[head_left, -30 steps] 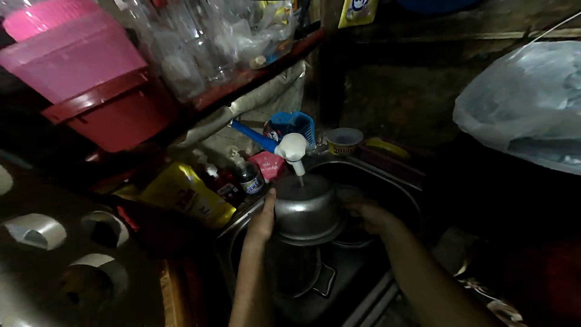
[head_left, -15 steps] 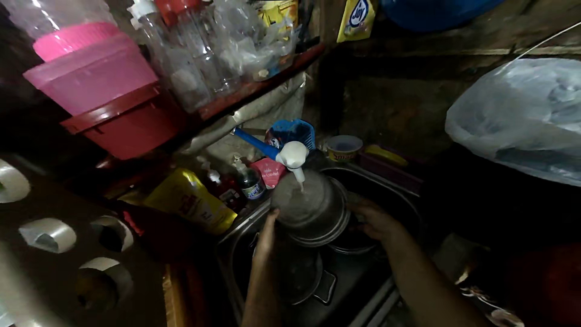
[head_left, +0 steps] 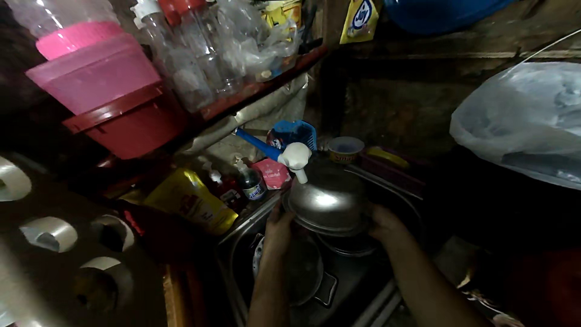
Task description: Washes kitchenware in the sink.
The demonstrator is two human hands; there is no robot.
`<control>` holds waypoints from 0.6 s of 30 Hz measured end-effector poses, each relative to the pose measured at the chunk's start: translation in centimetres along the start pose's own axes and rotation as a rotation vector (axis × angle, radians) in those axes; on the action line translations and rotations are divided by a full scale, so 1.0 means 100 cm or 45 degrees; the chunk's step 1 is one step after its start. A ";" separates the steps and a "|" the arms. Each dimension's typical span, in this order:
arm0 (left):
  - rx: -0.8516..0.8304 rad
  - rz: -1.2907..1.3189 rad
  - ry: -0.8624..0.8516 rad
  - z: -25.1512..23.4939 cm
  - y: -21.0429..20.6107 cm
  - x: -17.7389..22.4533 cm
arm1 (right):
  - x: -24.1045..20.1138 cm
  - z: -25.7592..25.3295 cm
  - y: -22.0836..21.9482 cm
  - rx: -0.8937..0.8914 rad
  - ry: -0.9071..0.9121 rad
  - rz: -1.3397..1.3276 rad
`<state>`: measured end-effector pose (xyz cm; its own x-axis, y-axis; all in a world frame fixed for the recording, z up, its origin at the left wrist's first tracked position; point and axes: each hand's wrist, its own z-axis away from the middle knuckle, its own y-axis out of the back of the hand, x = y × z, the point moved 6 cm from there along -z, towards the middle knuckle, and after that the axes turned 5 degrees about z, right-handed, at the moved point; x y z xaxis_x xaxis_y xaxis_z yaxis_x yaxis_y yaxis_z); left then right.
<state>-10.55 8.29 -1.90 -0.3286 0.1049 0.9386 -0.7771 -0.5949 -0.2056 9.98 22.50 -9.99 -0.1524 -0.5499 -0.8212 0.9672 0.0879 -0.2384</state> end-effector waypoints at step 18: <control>0.046 -0.134 0.227 0.004 0.018 -0.052 | -0.015 0.005 -0.007 -0.178 0.224 -0.053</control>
<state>-10.03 6.30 -7.03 -0.3388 0.3055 0.8899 -0.7935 -0.6010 -0.0958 9.62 22.90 -8.32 -0.2369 -0.4035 -0.8838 0.9234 0.1893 -0.3339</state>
